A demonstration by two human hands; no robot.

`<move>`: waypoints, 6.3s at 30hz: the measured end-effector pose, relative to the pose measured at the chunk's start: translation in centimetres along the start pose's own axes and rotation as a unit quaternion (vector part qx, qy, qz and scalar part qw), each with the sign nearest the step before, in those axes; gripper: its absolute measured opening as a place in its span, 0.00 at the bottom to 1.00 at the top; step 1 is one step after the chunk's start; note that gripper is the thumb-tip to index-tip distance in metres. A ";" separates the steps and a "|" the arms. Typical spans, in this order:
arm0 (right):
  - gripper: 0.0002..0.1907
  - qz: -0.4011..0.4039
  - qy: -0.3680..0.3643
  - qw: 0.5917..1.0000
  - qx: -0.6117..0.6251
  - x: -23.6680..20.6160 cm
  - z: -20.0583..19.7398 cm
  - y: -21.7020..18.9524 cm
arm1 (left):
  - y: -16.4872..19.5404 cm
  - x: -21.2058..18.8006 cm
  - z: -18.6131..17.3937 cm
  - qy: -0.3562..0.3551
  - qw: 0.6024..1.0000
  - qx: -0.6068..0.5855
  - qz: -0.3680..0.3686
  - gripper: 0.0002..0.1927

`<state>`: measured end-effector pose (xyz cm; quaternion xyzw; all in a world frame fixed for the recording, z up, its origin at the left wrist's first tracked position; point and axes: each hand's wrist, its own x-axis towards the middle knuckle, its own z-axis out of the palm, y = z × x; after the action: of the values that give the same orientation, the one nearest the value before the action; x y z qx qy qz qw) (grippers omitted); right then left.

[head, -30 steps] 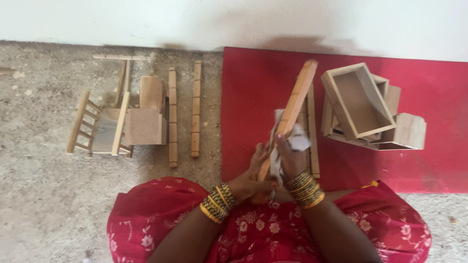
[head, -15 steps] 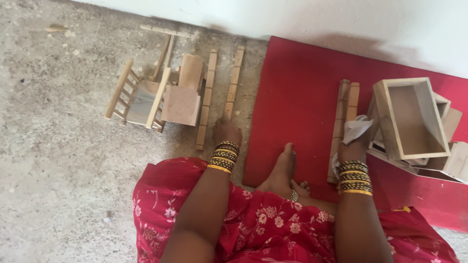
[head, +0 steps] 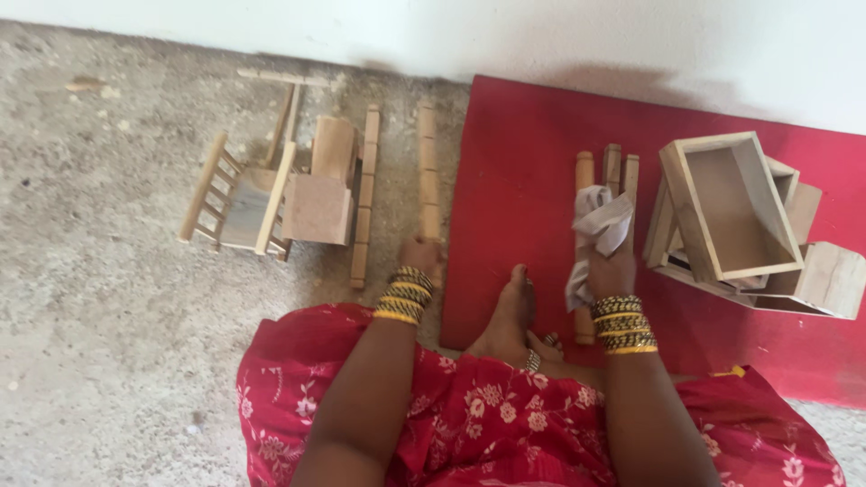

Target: The person sits on the floor and wipes various small wooden furniture parts, including a miniature chair, drawer boxes, and cylindrical dowels, using a cloth. The person handles each item individually, wiping surfaces and placing them aside.

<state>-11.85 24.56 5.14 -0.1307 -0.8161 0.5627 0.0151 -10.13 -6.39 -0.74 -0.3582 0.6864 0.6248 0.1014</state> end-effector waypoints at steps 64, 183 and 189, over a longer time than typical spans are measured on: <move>0.25 0.038 0.070 0.898 0.433 -7.1 2.3 -5.8 | -3.2 -12.8 5.2 -0.330 0.819 0.101 0.458 0.55; 0.24 -0.015 -0.070 0.876 0.476 -0.9 -6.3 -0.3 | 0.8 -19.2 2.7 -0.361 0.798 0.156 0.456 0.52; 0.23 0.012 -0.024 0.897 0.441 -4.2 -3.8 1.9 | -2.0 -15.8 4.5 -0.385 0.907 0.111 0.128 0.58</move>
<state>-6.77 27.70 5.25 -0.1064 -0.4827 0.8681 0.0449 1.10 3.67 6.10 0.0147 0.6992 0.6412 0.3160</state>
